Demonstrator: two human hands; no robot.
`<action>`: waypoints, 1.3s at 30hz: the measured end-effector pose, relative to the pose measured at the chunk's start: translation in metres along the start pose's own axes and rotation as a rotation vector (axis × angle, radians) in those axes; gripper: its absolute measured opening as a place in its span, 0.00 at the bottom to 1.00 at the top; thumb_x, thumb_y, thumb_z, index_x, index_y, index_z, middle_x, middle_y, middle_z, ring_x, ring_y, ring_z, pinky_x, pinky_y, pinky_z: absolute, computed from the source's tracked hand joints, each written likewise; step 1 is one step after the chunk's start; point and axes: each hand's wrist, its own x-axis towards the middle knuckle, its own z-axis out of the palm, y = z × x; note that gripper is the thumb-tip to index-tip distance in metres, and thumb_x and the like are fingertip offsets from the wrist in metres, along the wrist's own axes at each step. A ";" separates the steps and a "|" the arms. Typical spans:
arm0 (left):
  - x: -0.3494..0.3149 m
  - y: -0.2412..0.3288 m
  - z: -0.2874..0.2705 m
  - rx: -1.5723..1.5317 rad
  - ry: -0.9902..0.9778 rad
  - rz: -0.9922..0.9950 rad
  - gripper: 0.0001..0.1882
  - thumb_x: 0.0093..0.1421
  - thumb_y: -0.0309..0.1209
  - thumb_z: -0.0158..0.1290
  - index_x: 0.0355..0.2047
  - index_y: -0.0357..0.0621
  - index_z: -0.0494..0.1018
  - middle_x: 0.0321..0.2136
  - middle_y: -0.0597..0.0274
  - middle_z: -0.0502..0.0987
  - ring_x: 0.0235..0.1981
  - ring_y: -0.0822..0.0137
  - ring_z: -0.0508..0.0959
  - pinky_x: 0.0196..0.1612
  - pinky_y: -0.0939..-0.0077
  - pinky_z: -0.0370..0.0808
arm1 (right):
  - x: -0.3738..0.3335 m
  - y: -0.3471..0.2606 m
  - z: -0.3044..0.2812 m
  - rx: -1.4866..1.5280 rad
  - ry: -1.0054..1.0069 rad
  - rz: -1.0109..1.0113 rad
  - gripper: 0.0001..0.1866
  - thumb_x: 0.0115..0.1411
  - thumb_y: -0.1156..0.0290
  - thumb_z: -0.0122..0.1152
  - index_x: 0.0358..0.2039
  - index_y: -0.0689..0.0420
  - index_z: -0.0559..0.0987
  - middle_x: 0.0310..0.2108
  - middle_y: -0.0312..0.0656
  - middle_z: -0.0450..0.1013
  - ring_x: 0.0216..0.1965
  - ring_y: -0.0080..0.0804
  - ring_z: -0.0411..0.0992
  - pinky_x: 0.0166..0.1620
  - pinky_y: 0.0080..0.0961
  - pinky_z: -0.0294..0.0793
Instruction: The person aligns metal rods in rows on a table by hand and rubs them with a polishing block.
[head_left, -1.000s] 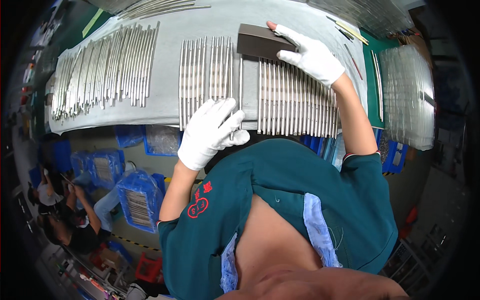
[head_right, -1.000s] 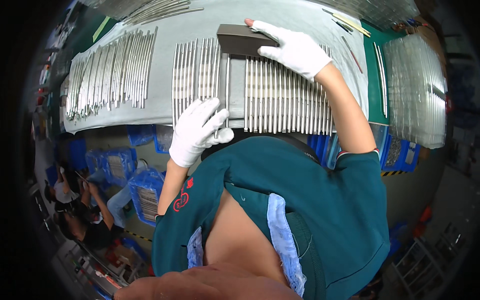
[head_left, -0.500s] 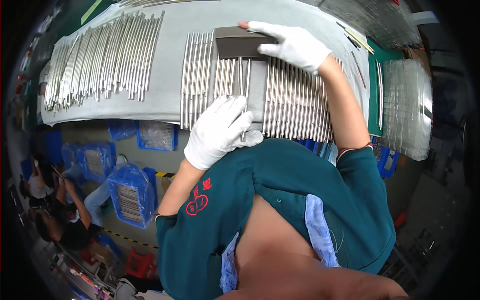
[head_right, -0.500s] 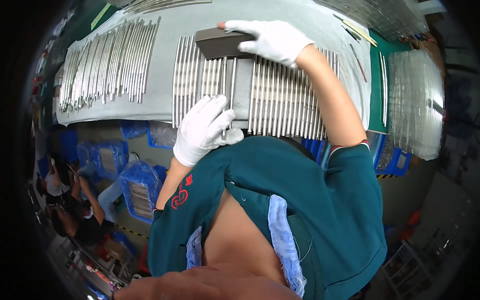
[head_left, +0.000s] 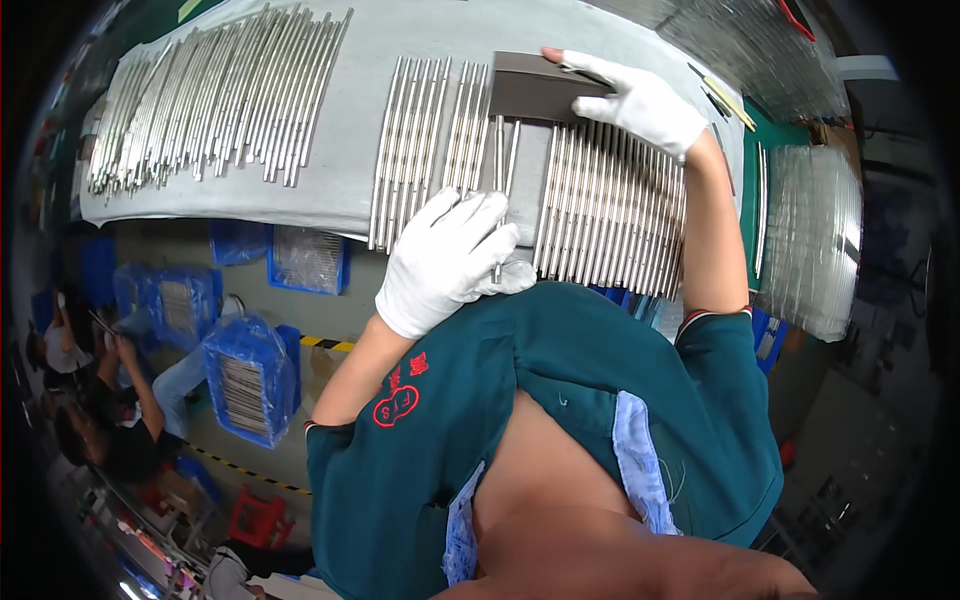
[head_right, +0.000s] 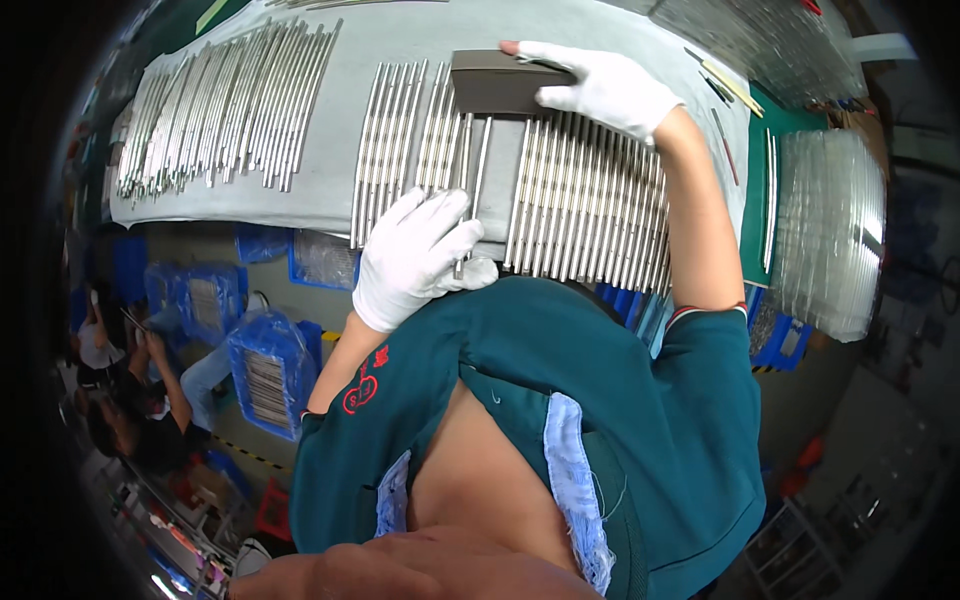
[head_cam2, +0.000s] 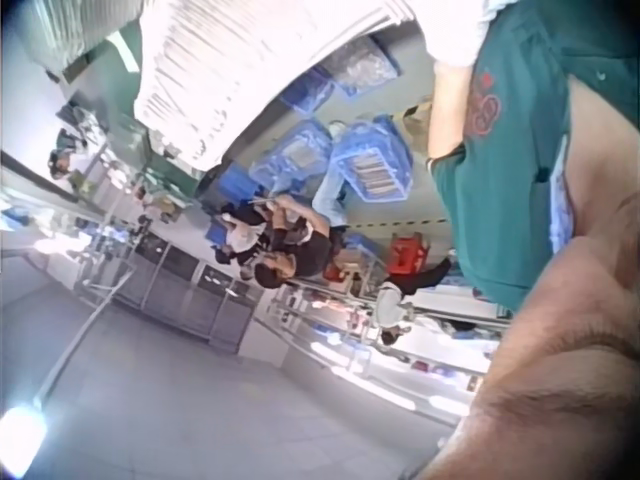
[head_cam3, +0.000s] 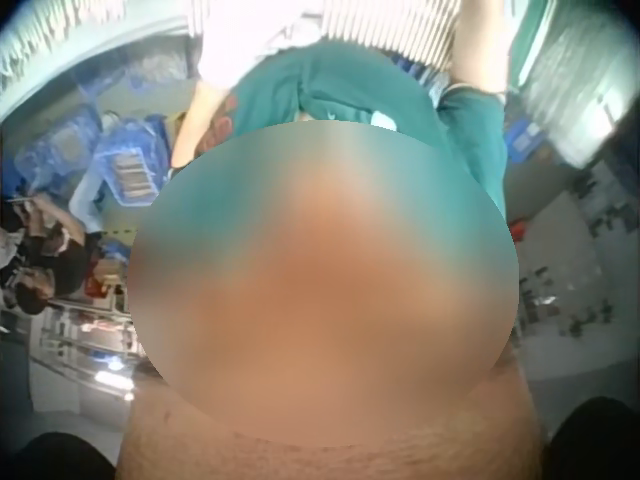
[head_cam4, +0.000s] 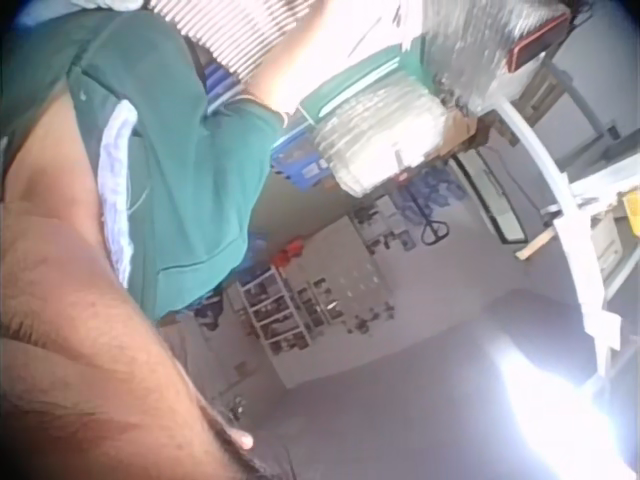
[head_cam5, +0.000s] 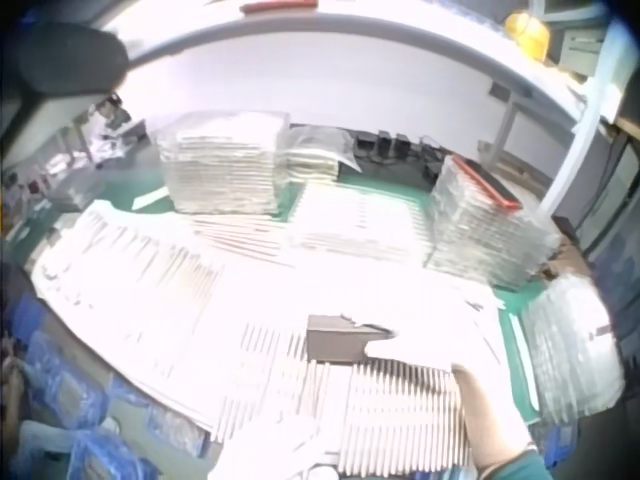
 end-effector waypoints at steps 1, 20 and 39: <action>0.000 -0.001 0.002 0.003 0.003 -0.004 0.23 0.48 0.47 0.64 0.36 0.43 0.75 0.38 0.52 0.77 0.38 0.56 0.80 0.42 0.65 0.75 | -0.001 0.002 -0.002 0.005 -0.011 0.050 0.30 0.63 0.70 0.63 0.67 0.46 0.70 0.63 0.37 0.72 0.60 0.27 0.70 0.63 0.24 0.67; -0.002 0.002 0.008 0.008 0.098 -0.018 0.17 0.49 0.43 0.62 0.32 0.45 0.76 0.35 0.57 0.76 0.35 0.60 0.79 0.38 0.68 0.74 | 0.001 0.008 0.001 0.019 0.023 -0.075 0.30 0.62 0.65 0.59 0.66 0.42 0.70 0.57 0.44 0.76 0.54 0.37 0.75 0.59 0.29 0.70; -0.002 0.007 -0.006 0.072 -0.072 -0.067 0.22 0.54 0.49 0.59 0.38 0.44 0.77 0.40 0.58 0.78 0.43 0.56 0.79 0.48 0.59 0.72 | -0.013 0.003 0.011 -0.030 0.390 0.092 0.32 0.64 0.60 0.62 0.68 0.43 0.67 0.62 0.44 0.71 0.55 0.39 0.76 0.58 0.29 0.72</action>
